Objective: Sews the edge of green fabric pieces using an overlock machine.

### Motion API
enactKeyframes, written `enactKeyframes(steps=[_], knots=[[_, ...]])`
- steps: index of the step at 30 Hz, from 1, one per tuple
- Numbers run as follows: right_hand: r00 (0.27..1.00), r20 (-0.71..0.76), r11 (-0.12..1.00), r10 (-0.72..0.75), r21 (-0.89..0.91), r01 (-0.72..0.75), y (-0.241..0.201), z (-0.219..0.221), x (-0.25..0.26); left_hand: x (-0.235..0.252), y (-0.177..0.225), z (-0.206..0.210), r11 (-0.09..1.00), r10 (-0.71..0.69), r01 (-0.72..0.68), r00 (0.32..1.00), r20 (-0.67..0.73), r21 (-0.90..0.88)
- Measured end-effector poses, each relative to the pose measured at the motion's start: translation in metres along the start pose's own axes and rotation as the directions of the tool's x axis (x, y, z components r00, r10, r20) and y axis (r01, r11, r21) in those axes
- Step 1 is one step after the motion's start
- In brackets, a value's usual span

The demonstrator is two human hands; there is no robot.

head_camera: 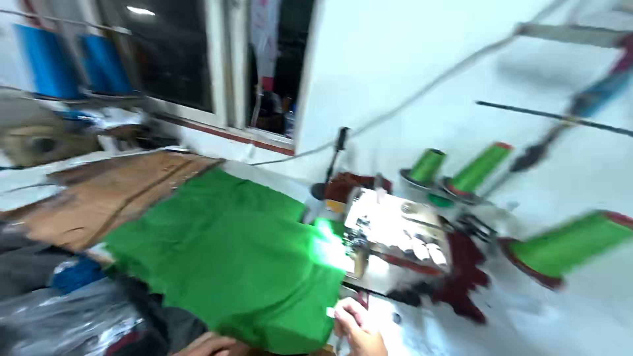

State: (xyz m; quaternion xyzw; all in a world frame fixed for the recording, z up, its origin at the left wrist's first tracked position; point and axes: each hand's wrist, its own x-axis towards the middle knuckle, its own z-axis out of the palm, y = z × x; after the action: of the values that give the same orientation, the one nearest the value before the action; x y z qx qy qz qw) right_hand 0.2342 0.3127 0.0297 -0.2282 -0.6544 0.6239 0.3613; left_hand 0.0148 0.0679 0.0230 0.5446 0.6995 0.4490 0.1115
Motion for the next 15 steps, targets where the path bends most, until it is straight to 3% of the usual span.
enactKeyframes(steps=[3, 8, 11, 15], knots=[[0.998, 0.033, 0.998, -0.053, -0.045, 0.054, -0.009, 0.006, -0.001, 0.056, 0.035, 0.044, 0.969, 0.094, -0.061, 0.987, 0.130, -0.238], [0.995, 0.026, 0.991, -0.100, -0.086, 0.102, -0.021, 0.020, -0.007, 0.092, 0.067, 0.073, 0.754, -0.087, 0.256, 0.952, 0.295, -0.605], [0.991, 0.006, 0.986, -0.134, -0.099, 0.134, -0.023, 0.025, -0.012, 0.097, 0.070, 0.073, 0.650, -0.137, 0.336, 0.934, 0.330, -0.681], [0.988, -0.008, 0.984, -0.151, -0.099, 0.150, -0.019, 0.026, -0.014, 0.097, 0.069, 0.079, 0.609, -0.175, 0.344, 0.937, 0.302, -0.714]])
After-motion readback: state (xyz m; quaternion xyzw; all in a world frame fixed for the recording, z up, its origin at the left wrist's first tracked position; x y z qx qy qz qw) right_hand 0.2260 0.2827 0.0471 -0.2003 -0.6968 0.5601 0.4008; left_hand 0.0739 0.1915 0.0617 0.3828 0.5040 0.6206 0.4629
